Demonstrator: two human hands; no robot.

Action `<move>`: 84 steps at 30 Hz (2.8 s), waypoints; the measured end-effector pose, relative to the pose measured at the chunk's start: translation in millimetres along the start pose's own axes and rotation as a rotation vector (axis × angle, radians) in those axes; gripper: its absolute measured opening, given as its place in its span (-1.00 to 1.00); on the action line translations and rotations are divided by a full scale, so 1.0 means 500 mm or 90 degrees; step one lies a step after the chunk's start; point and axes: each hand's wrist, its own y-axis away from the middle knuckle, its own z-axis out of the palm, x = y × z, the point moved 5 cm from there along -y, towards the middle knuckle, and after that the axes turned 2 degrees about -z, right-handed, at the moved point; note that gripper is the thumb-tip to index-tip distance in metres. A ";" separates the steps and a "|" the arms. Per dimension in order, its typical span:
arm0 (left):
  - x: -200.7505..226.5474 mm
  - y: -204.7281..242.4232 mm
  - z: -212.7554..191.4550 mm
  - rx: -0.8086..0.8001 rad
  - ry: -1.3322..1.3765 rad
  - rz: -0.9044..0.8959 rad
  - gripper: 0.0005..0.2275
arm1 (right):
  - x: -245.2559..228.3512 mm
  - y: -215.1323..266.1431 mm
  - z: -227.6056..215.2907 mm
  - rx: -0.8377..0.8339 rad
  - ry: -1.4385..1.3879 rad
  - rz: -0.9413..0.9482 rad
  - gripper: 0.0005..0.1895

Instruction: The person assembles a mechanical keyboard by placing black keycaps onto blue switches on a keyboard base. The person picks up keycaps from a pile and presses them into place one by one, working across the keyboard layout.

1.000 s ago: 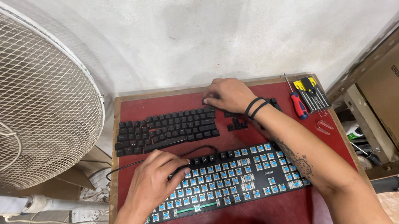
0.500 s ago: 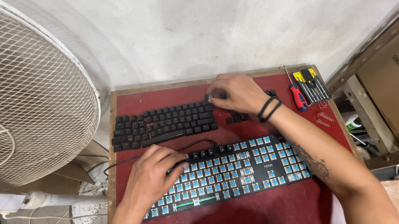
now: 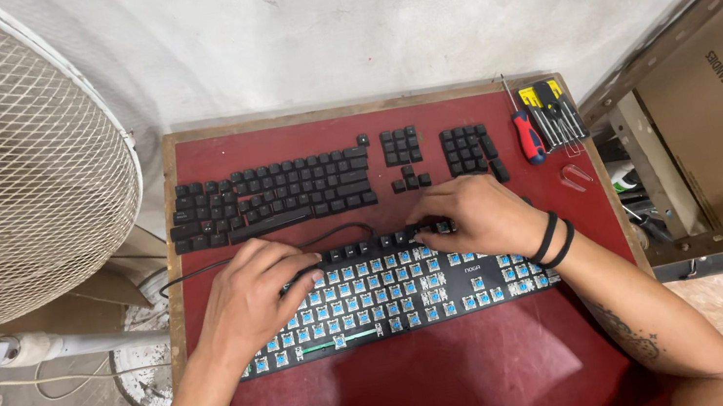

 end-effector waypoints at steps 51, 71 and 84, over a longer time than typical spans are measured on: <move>0.018 -0.008 -0.015 -0.005 -0.001 -0.017 -0.89 | -0.057 0.020 -0.044 -0.011 -0.030 -0.049 -0.78; 0.003 -0.002 -0.001 -0.008 -0.009 -0.008 -0.86 | 0.135 -0.228 0.004 0.090 0.200 -0.082 -0.68; -0.004 -0.001 0.006 -0.004 0.022 0.047 -0.81 | 0.197 -0.324 0.011 0.025 0.147 0.016 -0.48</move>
